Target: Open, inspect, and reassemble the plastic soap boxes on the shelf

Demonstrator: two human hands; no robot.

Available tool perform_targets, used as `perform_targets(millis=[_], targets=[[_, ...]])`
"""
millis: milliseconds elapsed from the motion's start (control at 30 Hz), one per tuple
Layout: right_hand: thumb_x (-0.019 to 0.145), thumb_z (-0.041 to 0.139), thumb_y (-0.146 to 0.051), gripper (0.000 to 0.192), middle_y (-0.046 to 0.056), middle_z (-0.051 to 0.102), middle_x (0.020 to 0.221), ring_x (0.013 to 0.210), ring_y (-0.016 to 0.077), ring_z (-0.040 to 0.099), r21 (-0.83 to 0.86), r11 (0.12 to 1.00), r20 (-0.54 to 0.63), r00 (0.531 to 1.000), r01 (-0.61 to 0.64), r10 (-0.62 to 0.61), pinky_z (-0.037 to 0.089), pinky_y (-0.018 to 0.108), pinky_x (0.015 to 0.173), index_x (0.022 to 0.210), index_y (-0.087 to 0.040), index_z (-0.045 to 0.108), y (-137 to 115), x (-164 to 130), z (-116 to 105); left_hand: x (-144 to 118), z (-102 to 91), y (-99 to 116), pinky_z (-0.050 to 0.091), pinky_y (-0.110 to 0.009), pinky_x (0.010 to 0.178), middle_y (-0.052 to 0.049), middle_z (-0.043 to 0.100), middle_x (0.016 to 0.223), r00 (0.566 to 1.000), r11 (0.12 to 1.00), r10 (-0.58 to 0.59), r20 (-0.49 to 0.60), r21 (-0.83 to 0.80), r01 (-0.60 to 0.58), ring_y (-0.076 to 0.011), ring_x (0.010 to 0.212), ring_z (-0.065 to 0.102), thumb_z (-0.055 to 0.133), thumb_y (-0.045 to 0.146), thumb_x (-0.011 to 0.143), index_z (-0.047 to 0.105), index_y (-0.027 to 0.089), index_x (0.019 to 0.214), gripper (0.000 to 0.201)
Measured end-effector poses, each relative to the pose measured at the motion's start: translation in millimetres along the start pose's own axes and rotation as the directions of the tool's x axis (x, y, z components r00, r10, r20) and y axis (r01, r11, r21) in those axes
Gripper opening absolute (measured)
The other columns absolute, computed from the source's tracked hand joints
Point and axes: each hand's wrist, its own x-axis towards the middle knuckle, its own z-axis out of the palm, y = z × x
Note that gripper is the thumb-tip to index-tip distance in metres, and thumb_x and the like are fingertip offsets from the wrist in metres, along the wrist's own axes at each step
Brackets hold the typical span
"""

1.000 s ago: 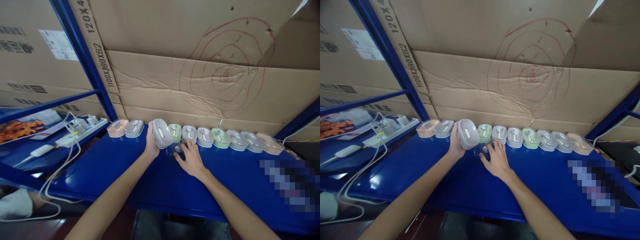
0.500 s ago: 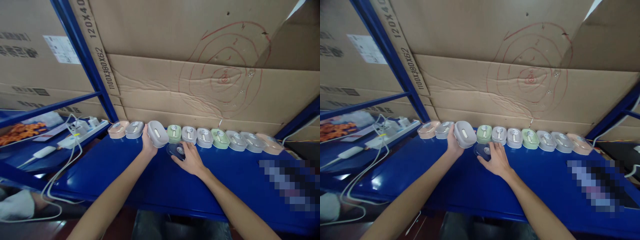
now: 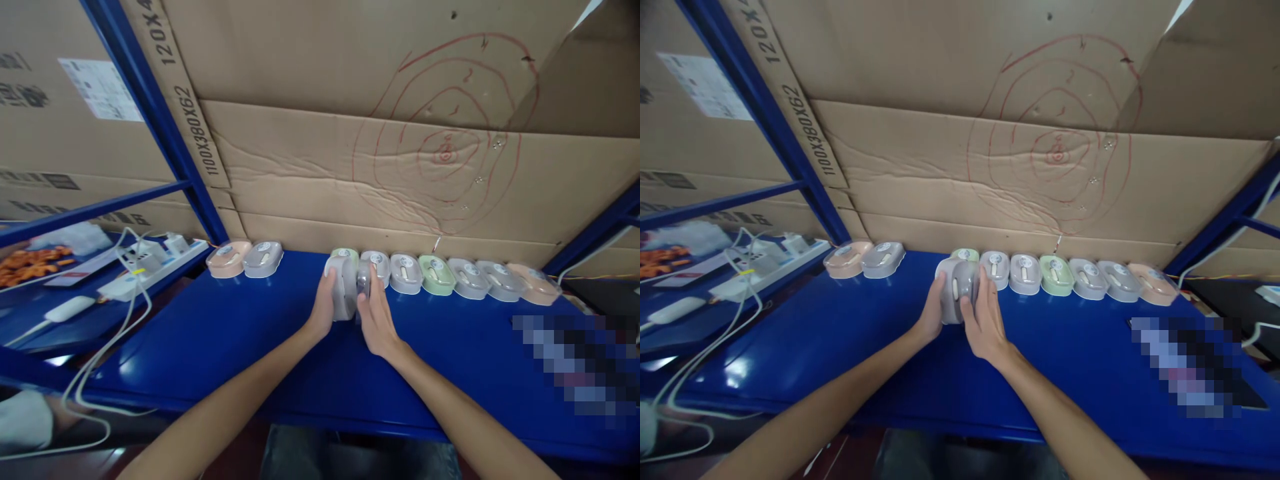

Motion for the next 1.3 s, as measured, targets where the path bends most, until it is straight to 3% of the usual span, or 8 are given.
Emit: perform_targets(millis=[200,367,667,1000,1200,1300], targets=[[0.117,0.032,-0.058,0.077,0.018,0.034,0.178,0.166,0.0380,0.032,-0.111,0.991,-0.026,0.997,0.072,-0.075,0.035,0.067,0.131,0.181,-0.028,0.001,-6.3,-5.3,2.0,-11.1,-3.7,-9.6,0.040,-0.044,0.127,-0.009,0.076,0.141,0.997,0.997,0.028,0.067,0.065,-0.032,-0.0325,0.153,0.055,0.073,0.053,0.101,0.074,0.026,0.136,0.044],[0.117,0.030,-0.056,0.076,0.019,0.036,0.175,0.161,0.0373,0.039,-0.126,0.988,-0.043,0.995,0.084,-0.090,0.034,0.066,0.131,0.181,-0.027,0.000,-6.3,-6.7,4.4,-10.3,-3.7,-10.2,0.037,-0.044,0.130,-0.010,0.073,0.148,0.996,0.997,0.029,0.085,0.075,-0.035,-0.0329,0.157,0.050,0.072,0.057,0.101,0.073,0.026,0.138,0.048],[0.117,0.029,-0.057,0.078,0.021,0.035,0.174,0.161,0.0391,0.038,-0.126,0.989,-0.019,0.997,0.078,-0.081,0.035,0.067,0.130,0.180,-0.024,-0.001,-5.9,-7.2,5.0,-6.7,-9.2,-17.3,0.033,-0.051,0.134,-0.009,0.062,0.162,0.980,0.955,0.106,0.169,0.256,-0.147,-0.0335,0.156,0.052,0.055,0.069,0.106,0.059,0.030,0.157,0.064],[0.117,0.029,-0.056,0.078,0.021,0.029,0.179,0.165,0.0410,0.033,-0.144,0.988,-0.034,0.997,0.061,-0.067,0.033,0.071,0.130,0.180,-0.025,-0.006,-2.2,-9.4,8.1,-4.6,-5.0,-8.4,0.035,-0.052,0.133,-0.012,0.059,0.165,0.977,0.931,0.075,0.199,0.336,-0.140,-0.0354,0.156,0.051,0.061,0.073,0.101,0.057,0.027,0.158,0.074],[0.117,0.030,-0.058,0.083,0.021,0.022,0.184,0.170,0.0430,0.023,-0.177,0.982,-0.015,0.997,0.066,-0.070,0.028,0.073,0.132,0.180,-0.021,-0.008,-0.6,-11.6,8.3,-8.1,-4.0,-3.0,0.033,-0.054,0.132,-0.015,0.058,0.166,0.967,0.883,0.139,0.212,0.416,-0.218,-0.0363,0.157,0.050,0.059,0.071,0.103,0.057,0.024,0.160,0.074],[0.116,0.031,-0.059,0.083,0.020,0.023,0.184,0.169,0.0439,0.025,-0.185,0.980,-0.030,0.996,0.072,-0.078,0.030,0.074,0.131,0.180,-0.022,-0.007,0.0,-11.9,8.3,-9.3,-3.1,-1.4,0.035,-0.053,0.131,-0.015,0.060,0.163,0.962,0.856,0.164,0.217,0.453,-0.248,-0.0350,0.153,0.053,0.057,0.069,0.105,0.056,0.024,0.160,0.072]])
